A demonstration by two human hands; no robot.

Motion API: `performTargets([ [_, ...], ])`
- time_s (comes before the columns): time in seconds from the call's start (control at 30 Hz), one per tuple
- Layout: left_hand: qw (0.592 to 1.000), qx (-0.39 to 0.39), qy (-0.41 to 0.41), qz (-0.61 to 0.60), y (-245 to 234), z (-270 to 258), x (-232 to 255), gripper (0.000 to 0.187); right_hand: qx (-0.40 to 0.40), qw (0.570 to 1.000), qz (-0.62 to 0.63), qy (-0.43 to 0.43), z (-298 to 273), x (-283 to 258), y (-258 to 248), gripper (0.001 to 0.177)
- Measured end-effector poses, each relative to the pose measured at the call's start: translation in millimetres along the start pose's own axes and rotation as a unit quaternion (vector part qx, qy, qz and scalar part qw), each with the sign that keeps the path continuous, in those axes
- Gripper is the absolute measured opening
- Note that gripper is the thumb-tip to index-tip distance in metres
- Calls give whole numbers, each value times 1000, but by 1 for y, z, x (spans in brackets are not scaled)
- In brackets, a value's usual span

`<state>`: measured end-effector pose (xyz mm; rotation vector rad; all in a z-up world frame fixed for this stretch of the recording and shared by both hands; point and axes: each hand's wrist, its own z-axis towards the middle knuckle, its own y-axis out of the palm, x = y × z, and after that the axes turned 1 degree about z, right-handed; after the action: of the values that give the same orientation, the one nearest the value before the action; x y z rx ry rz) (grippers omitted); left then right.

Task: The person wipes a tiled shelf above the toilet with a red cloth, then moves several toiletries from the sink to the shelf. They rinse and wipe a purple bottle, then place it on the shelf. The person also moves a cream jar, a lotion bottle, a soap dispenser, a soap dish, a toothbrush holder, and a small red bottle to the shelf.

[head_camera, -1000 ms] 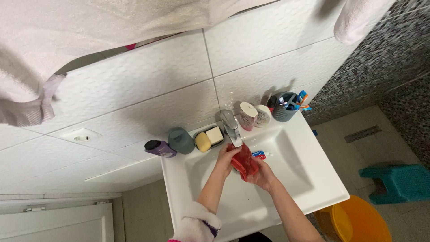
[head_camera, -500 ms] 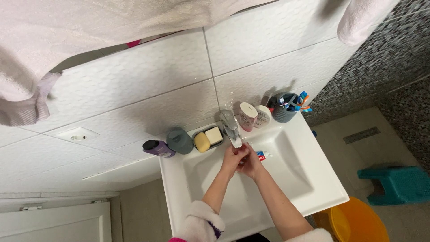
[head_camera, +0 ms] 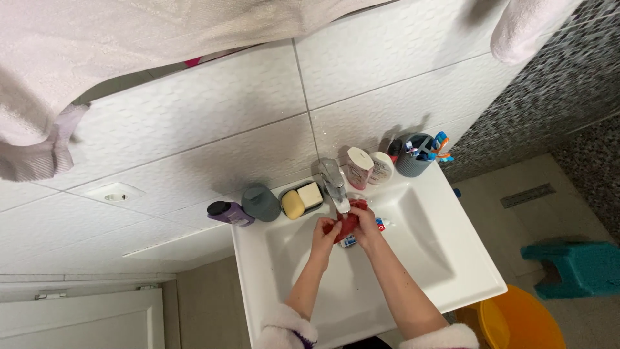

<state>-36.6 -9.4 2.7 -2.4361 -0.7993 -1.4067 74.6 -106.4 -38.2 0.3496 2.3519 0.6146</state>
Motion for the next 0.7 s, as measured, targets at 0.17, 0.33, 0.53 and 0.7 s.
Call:
performTargets([
  [0.17, 985, -139, 19, 98, -1, -23, 36, 78, -79, 975, -197, -64, -46, -13, 21, 45],
  [0.33, 968, -199, 63, 137, 15, -4, 30, 105, -153, 933, -296, -137, -75, -26, 28, 36],
  [0.53, 985, -102, 121, 72, 32, 2, 31, 97, -224, 904, -338, -140, -89, -43, 25, 87],
  [0.7, 984, -25, 172, 31, 43, 28, 2, 95, -39, 941, -306, -137, -127, -71, 38, 74],
])
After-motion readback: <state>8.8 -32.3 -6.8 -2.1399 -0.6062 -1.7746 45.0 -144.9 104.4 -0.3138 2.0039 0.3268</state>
